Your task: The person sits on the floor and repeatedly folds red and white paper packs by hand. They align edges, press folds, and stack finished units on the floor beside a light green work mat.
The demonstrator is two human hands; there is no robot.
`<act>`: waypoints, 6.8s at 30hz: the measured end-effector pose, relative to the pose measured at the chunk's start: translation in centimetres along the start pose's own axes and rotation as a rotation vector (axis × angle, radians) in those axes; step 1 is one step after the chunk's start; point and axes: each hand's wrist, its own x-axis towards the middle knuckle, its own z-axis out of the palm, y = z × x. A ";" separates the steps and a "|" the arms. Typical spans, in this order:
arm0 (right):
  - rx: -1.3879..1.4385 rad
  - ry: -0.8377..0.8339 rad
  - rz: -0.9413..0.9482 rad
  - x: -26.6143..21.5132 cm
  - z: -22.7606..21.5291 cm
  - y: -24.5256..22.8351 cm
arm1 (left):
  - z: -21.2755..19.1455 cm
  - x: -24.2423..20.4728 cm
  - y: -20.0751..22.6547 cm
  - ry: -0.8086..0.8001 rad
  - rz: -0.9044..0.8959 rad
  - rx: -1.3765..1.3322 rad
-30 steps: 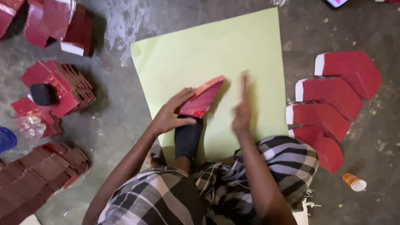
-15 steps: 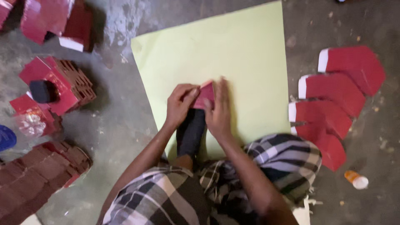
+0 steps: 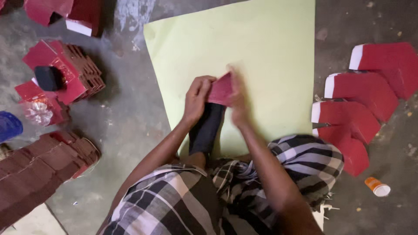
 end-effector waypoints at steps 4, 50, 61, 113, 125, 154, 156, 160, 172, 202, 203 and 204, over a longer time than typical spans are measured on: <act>0.080 0.159 -0.200 1.5 0.9 -1.3 | 0.8 3.5 0.5 -0.021 -0.021 0.036; -0.899 0.125 -0.407 0.2 -0.2 -3.2 | -2.3 4.7 7.8 -0.308 -0.182 0.528; -0.941 0.133 -0.434 0.3 -0.4 -3.2 | -1.9 6.5 8.9 -0.329 -0.222 0.758; -1.028 0.126 -0.428 0.0 -0.4 -1.8 | -1.1 6.7 7.8 -0.335 0.040 0.868; -1.026 0.128 -0.432 -0.1 -0.3 -1.7 | -1.5 6.5 7.6 -0.281 -0.005 0.780; -1.014 0.171 -0.485 0.0 -0.1 -1.1 | -0.6 6.5 7.5 -0.166 0.003 0.832; -0.893 0.190 -0.529 0.5 0.0 -1.3 | -1.1 6.4 7.7 -0.241 -0.014 0.750; -0.946 0.105 -0.463 0.7 -0.1 -2.2 | -1.4 6.0 7.6 -0.264 0.072 0.732; -1.020 0.110 -0.507 0.9 -0.3 -3.0 | -1.3 6.3 7.2 -0.300 0.113 0.751; -1.011 0.141 -0.542 0.0 0.0 -0.5 | -2.4 6.4 5.2 -0.172 -0.153 0.675; -0.985 0.116 -0.527 0.1 0.1 -0.6 | -2.6 6.6 5.4 -0.079 -0.171 0.645; -0.960 0.090 -0.513 0.2 0.2 -0.6 | -2.9 6.4 5.6 0.014 -0.188 0.614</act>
